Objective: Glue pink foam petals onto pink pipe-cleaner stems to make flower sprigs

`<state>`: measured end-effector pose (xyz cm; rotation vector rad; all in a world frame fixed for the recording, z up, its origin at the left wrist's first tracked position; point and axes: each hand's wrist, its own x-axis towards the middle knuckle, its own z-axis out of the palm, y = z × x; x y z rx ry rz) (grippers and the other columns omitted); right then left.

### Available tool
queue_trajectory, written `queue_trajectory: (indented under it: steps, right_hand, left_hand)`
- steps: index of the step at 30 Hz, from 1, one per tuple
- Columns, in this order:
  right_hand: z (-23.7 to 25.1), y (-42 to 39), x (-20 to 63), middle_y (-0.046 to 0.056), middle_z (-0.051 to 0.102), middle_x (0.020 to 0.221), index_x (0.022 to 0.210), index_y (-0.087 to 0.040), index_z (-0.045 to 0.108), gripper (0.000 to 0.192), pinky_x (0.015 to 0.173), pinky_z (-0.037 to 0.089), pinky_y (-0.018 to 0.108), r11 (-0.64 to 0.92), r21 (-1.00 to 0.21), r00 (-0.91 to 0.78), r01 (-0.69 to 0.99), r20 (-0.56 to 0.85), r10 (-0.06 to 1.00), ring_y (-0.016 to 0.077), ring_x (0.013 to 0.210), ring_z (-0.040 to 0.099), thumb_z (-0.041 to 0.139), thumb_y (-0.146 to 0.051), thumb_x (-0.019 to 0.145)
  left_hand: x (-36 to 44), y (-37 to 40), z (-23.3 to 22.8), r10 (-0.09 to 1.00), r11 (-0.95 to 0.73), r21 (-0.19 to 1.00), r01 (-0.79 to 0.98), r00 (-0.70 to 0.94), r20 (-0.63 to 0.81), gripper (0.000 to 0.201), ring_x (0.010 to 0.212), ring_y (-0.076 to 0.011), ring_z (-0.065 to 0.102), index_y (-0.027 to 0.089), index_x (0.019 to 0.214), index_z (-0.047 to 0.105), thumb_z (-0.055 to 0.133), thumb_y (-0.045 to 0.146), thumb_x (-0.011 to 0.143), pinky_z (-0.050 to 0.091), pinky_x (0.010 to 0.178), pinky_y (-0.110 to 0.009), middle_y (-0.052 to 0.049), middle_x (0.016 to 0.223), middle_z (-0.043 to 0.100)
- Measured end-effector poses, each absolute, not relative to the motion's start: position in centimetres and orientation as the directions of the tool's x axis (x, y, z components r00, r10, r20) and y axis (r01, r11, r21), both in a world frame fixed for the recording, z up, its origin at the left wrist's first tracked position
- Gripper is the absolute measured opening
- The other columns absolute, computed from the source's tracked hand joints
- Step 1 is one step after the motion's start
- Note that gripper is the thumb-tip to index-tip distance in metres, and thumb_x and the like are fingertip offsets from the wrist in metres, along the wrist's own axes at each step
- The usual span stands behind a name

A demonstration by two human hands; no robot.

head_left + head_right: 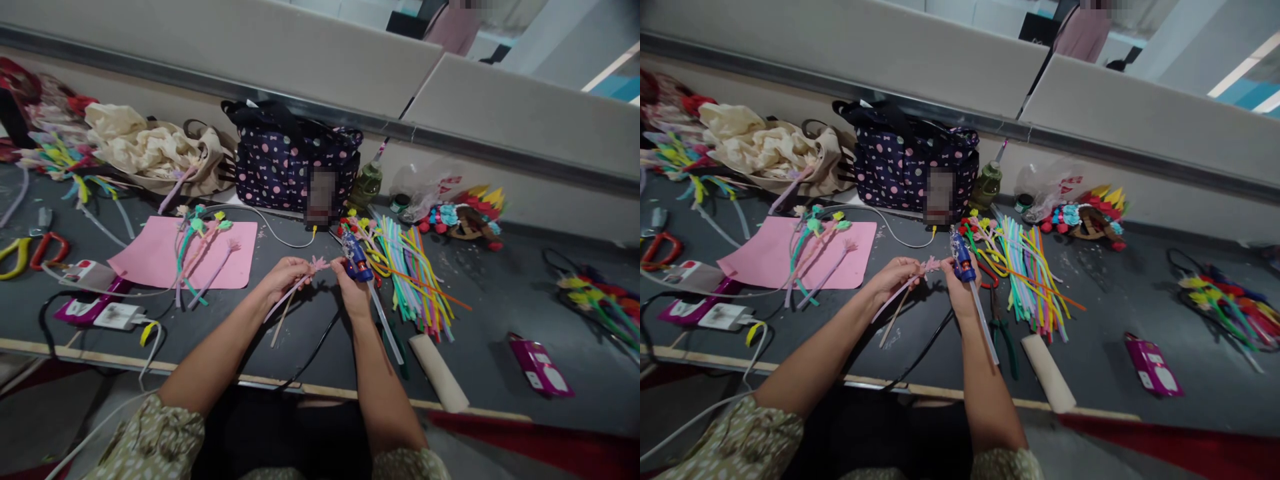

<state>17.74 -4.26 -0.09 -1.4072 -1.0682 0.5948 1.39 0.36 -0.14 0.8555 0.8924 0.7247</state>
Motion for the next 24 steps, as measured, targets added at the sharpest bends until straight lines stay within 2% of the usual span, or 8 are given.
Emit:
queue_trajectory:
  steps: [4, 9, 14, 19, 24]
  right_hand:
    - [-0.4, -4.0, 17.6, 0.001, 0.064, 0.076, 0.085, -0.016, 0.066, 0.038, 0.063, 0.046, 0.027, 0.09, -0.978, 0.49, 0.189, 0.174, 0.854, 0.0122, 0.061, 0.052, 0.073, -0.051, 0.071]
    - [-0.6, -3.9, 17.6, 0.0, 0.061, 0.074, 0.087, -0.016, 0.065, 0.038, 0.052, 0.043, 0.024, 0.099, -0.985, 0.505, 0.139, 0.157, 0.849, 0.0095, 0.054, 0.047, 0.074, -0.05, 0.071]
    - [-1.4, -3.5, 18.1, 0.0, 0.062, 0.074, 0.084, -0.017, 0.065, 0.035, 0.048, 0.042, 0.024, 0.11, -0.979, 0.479, 0.173, 0.181, 0.859, 0.0104, 0.054, 0.048, 0.073, -0.049, 0.071]
    - [-2.6, -3.0, 18.4, 0.0, 0.062, 0.069, 0.078, -0.018, 0.063, 0.033, 0.044, 0.04, 0.024, 0.039, -0.983, 0.449, 0.178, 0.116, 0.886, 0.0121, 0.051, 0.049, 0.075, -0.047, 0.067]
    - [-2.7, -3.1, 18.1, 0.0, 0.062, 0.069, 0.081, -0.019, 0.064, 0.038, 0.043, 0.041, 0.024, 0.033, -0.981, 0.443, 0.189, 0.115, 0.889, 0.0126, 0.051, 0.05, 0.076, -0.052, 0.067]
  left_hand:
    - [1.4, 0.5, -0.1, 0.824, 0.486, 0.848, -0.211, 0.436, -0.363, 0.014, 0.035, -0.0066, 0.047, 0.011, 0.059, 0.063, 0.073, 0.02, 0.061, 0.036, 0.037, -0.017, -0.002, 0.047, 0.057]
    - [1.3, 0.6, 0.0, 0.833, 0.487, 0.842, -0.232, 0.413, -0.369, 0.014, 0.035, -0.0067, 0.047, 0.011, 0.058, 0.062, 0.074, 0.019, 0.06, 0.036, 0.037, -0.017, -0.002, 0.047, 0.057]
    - [1.3, 0.9, -0.3, 0.844, 0.504, 0.822, -0.266, 0.351, -0.405, 0.012, 0.035, -0.0067, 0.047, 0.011, 0.061, 0.063, 0.073, 0.018, 0.061, 0.035, 0.037, -0.017, -0.002, 0.048, 0.058]
    - [1.2, 1.0, -0.5, 0.858, 0.497, 0.804, -0.326, 0.323, -0.399, 0.014, 0.036, -0.0063, 0.047, 0.011, 0.062, 0.062, 0.074, 0.019, 0.063, 0.033, 0.037, -0.018, -0.003, 0.05, 0.059]
    - [1.2, 1.0, -0.6, 0.86, 0.493, 0.801, -0.341, 0.331, -0.388, 0.016, 0.036, -0.0064, 0.047, 0.011, 0.065, 0.063, 0.076, 0.019, 0.063, 0.032, 0.037, -0.018, -0.003, 0.051, 0.06]
